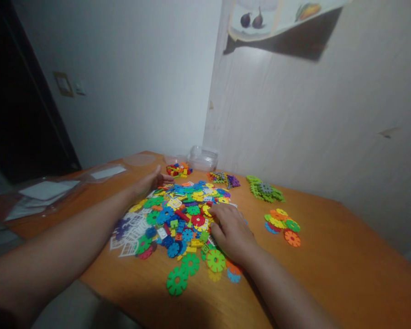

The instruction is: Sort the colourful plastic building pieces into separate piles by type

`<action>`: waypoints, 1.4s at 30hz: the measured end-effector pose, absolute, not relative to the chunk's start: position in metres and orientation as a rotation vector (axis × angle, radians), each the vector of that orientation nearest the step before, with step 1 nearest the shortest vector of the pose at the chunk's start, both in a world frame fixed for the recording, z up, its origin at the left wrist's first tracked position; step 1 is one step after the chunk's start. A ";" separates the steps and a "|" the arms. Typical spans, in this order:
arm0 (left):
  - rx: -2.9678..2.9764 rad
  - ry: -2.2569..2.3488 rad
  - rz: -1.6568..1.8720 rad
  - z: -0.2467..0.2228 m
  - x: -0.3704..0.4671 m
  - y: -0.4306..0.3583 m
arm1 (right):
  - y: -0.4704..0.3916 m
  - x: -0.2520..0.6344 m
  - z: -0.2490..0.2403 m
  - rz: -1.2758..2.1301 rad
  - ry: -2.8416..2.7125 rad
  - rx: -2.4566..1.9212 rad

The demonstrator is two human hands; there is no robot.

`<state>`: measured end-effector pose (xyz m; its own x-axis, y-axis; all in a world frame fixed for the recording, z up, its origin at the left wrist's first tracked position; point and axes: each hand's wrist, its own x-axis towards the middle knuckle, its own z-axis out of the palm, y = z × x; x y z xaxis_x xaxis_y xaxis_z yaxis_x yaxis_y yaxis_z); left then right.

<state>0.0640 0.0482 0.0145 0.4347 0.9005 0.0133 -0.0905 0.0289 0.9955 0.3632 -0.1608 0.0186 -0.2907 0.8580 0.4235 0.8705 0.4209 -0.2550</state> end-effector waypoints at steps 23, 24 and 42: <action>1.306 0.826 0.930 0.014 0.062 0.047 | -0.152 0.500 0.013 -0.173 -1.034 -2.033; 1.308 0.822 0.922 0.014 0.062 0.047 | -0.153 0.507 0.012 -0.190 -1.029 -2.070; 1.290 0.818 0.934 0.007 0.063 0.054 | -0.161 0.476 0.024 -0.344 -1.230 -2.254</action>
